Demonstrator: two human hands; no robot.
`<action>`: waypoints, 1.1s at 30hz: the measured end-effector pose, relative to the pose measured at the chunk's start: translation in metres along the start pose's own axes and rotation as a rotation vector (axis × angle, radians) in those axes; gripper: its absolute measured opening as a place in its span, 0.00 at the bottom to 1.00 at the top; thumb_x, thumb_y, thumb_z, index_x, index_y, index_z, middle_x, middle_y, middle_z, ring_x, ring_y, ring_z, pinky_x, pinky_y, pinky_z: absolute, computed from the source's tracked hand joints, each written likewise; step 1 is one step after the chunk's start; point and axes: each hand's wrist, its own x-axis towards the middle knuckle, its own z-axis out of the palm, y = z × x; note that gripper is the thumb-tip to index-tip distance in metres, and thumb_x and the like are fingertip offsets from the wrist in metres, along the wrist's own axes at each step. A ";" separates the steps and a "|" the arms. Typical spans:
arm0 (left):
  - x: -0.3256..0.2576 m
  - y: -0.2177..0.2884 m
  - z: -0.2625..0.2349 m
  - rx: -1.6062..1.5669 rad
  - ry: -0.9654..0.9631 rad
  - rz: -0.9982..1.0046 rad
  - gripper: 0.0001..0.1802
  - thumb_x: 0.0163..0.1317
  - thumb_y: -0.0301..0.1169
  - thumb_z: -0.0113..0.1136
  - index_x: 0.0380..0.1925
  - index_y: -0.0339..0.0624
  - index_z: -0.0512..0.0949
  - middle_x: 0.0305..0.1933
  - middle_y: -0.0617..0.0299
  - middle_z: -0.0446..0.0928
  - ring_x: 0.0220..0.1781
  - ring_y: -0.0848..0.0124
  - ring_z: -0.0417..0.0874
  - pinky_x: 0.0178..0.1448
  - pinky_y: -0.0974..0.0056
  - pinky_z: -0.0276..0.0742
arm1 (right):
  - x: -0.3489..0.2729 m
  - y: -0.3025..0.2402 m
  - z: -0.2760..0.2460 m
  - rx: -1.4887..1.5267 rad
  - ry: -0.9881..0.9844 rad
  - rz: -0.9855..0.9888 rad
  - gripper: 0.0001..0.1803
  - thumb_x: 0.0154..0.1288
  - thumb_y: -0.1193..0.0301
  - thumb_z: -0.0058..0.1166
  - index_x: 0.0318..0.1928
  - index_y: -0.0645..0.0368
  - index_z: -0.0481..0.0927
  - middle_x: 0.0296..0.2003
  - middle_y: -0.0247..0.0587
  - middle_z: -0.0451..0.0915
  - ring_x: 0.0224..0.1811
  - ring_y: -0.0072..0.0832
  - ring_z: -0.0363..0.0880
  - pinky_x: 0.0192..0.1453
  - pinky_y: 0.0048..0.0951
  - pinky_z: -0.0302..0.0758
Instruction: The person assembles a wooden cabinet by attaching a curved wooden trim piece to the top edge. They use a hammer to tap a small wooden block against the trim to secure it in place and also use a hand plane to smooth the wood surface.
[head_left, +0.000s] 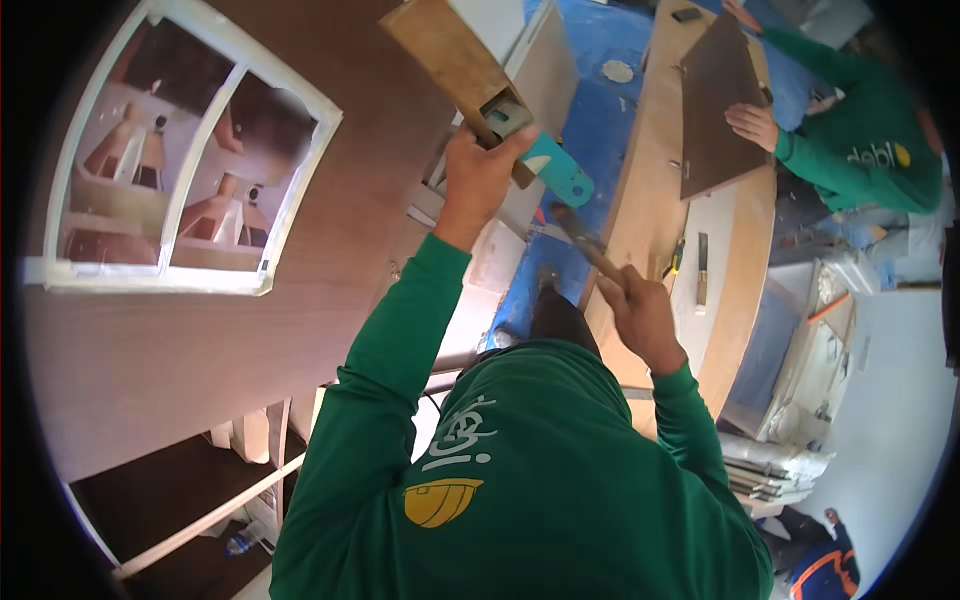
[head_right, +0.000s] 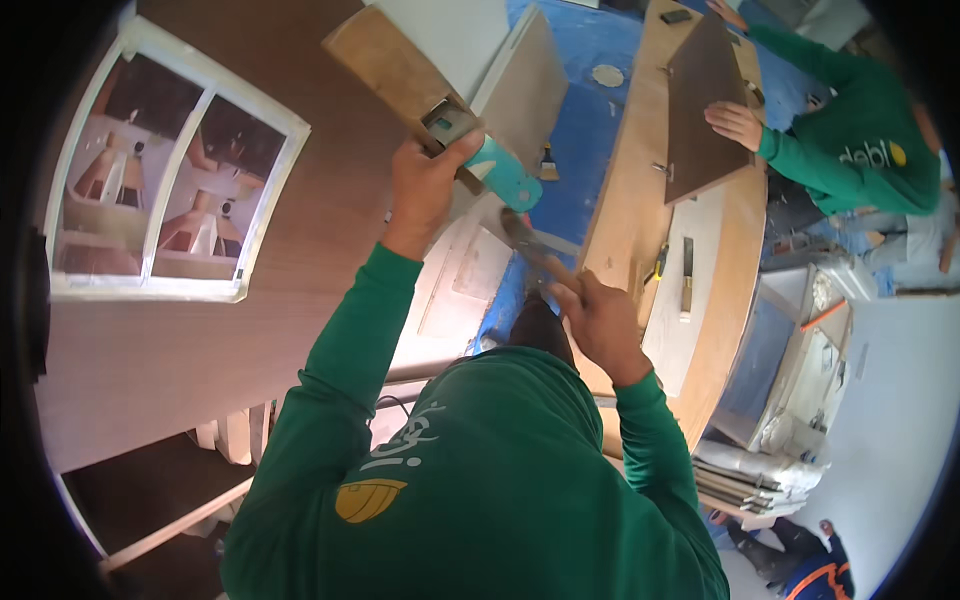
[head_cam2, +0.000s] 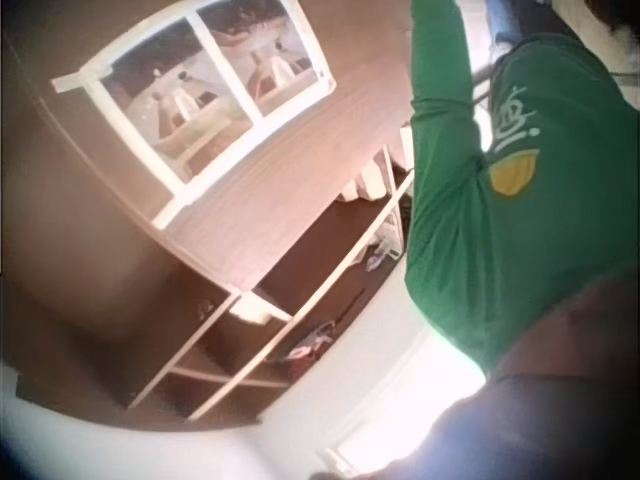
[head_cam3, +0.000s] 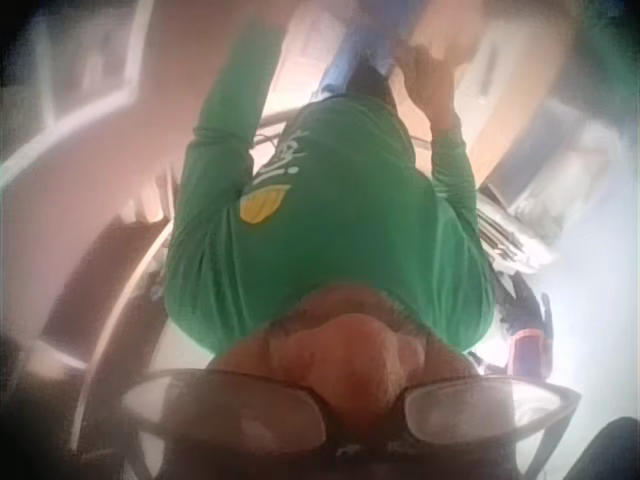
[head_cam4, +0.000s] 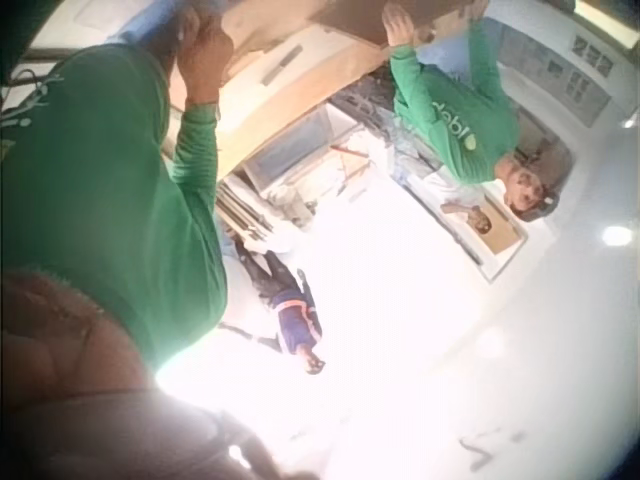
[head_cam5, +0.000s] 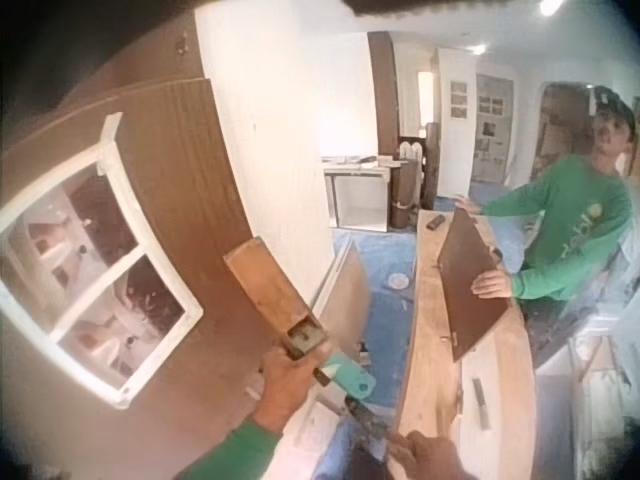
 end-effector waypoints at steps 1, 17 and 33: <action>0.003 0.004 -0.008 0.023 0.014 -0.023 0.25 0.71 0.31 0.75 0.61 0.27 0.81 0.56 0.48 0.90 0.56 0.61 0.93 0.61 0.57 0.89 | -0.004 0.008 -0.003 -0.023 -0.004 0.020 0.20 0.79 0.56 0.65 0.38 0.62 0.80 0.22 0.55 0.80 0.26 0.56 0.84 0.30 0.51 0.76; -0.039 0.017 -0.081 0.195 -0.299 0.096 0.35 0.64 0.25 0.80 0.72 0.42 0.80 0.70 0.52 0.84 0.75 0.60 0.82 0.80 0.57 0.75 | -0.057 0.059 0.049 0.419 -0.123 0.380 0.32 0.88 0.45 0.50 0.37 0.63 0.80 0.22 0.34 0.76 0.25 0.21 0.73 0.30 0.33 0.70; -0.042 0.013 -0.081 0.320 -0.295 0.088 0.39 0.69 0.24 0.75 0.80 0.52 0.75 0.79 0.43 0.77 0.82 0.51 0.76 0.85 0.55 0.71 | -0.070 0.061 0.059 0.420 -0.152 0.412 0.30 0.87 0.45 0.53 0.36 0.61 0.79 0.23 0.30 0.75 0.26 0.18 0.70 0.31 0.31 0.68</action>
